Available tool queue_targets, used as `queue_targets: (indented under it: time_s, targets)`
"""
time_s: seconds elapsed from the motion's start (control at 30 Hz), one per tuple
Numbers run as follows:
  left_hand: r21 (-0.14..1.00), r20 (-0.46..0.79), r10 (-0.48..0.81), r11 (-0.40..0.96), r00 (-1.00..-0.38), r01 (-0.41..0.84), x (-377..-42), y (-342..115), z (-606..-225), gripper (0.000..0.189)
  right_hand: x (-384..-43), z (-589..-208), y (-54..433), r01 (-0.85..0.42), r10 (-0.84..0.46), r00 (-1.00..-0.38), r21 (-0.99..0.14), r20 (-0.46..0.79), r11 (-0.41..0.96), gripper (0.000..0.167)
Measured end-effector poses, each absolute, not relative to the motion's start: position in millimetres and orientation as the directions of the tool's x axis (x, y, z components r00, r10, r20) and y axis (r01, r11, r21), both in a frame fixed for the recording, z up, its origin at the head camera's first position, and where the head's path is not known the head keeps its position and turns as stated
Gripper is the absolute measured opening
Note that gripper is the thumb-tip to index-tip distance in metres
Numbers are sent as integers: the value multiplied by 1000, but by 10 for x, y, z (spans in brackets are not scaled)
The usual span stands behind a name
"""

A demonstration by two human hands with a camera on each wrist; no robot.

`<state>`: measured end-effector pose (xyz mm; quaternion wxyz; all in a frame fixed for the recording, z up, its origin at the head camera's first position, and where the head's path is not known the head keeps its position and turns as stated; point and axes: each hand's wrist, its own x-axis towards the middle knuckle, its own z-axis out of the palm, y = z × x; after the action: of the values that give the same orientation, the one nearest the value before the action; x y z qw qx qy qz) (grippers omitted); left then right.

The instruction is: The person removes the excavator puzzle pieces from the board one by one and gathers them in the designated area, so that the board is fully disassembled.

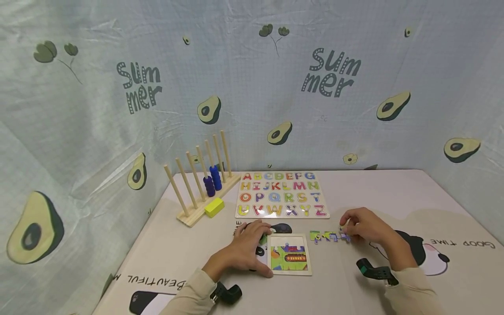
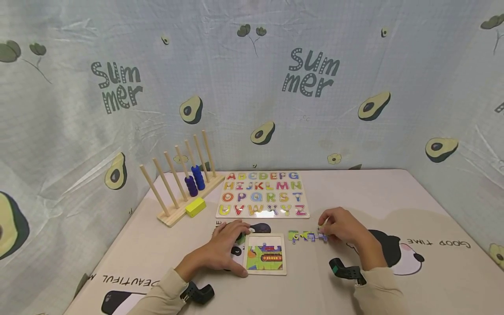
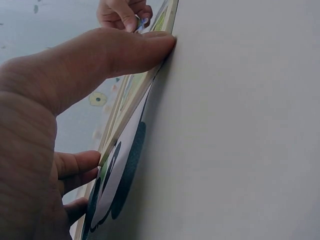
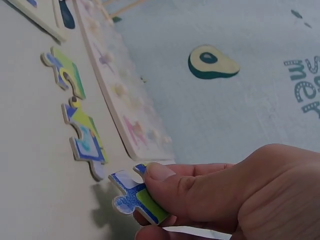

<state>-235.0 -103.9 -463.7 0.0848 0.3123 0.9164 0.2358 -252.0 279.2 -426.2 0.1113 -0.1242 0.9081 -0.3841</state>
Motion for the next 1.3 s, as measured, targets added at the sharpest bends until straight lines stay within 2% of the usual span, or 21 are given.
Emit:
queue_targets:
  time_s: [0.17, 0.53, 1.07, 1.3]
  targets:
    - [482, -13, 610, 698, -792, 530, -2349, -1040, -4637, 96, -2531, -4310, 2827, -85, -278, -949, -730, -147, 678, 12]
    - [484, -20, 606, 702, -795, 523, -2339, -1042, -4624, 97, -2504, -4318, 2778, -54, -200, -964, -605, -176, 795, 18]
    - [486, -11, 616, 692, -788, 534, -2354, -1045, -4634, 97, -2514, -4255, 2718, -98, -220, -967, -599, -133, 794, 16]
    - [485, -16, 610, 697, -792, 527, -2353, -1046, -4626, 97, -2522, -4180, 2503, -186, -266, -963, -597, -47, 780, 12]
